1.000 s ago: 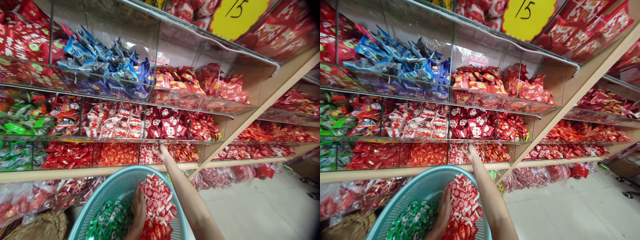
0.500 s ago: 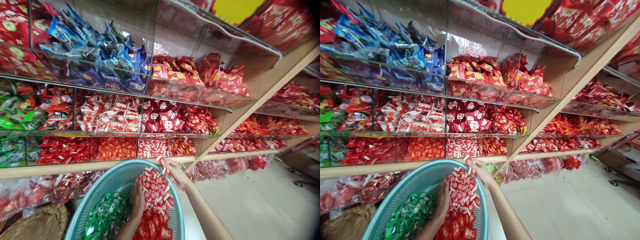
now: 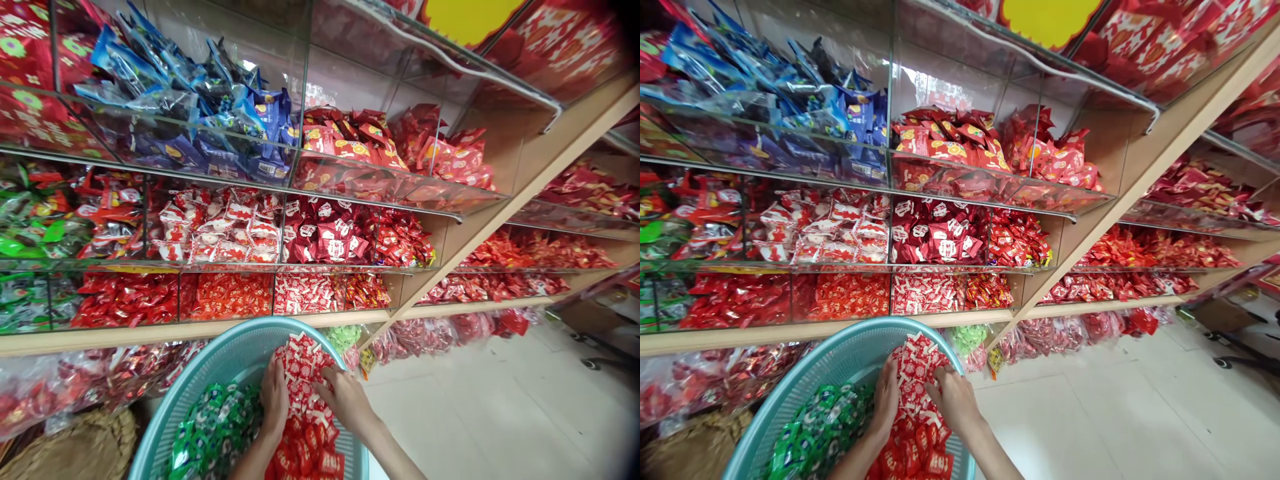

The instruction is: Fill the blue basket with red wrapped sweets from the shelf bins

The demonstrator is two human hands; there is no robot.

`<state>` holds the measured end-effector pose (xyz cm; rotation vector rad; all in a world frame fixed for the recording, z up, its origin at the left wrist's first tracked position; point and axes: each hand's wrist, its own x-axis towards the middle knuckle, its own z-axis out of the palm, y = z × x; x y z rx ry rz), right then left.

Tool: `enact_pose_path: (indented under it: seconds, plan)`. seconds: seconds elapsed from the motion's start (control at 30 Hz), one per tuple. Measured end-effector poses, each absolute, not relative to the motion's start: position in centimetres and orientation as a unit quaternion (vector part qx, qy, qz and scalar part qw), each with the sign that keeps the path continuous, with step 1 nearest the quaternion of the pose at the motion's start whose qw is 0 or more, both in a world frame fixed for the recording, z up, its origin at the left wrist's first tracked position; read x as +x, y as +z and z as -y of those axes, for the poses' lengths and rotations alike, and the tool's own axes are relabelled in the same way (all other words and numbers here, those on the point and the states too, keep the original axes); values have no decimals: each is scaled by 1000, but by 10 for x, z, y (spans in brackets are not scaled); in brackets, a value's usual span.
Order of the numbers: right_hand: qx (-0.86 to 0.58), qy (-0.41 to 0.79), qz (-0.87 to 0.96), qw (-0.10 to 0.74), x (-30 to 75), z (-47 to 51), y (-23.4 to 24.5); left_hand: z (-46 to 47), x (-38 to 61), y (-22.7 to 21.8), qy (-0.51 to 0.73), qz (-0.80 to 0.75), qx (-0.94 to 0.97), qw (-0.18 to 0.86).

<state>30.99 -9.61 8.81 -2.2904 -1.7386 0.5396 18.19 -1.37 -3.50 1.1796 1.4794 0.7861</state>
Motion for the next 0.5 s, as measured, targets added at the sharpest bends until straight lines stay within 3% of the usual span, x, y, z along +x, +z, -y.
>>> enact_pose_path:
  seconds: [0.17, 0.5]
  plan:
    - [-800, 157, 574, 71, 303, 94, 83, 12, 182, -36, 326, -617, 493, 520]
    - [-804, 156, 568, 78, 300, 92, 80, 12, 182, -37, 327, -617, 491, 521]
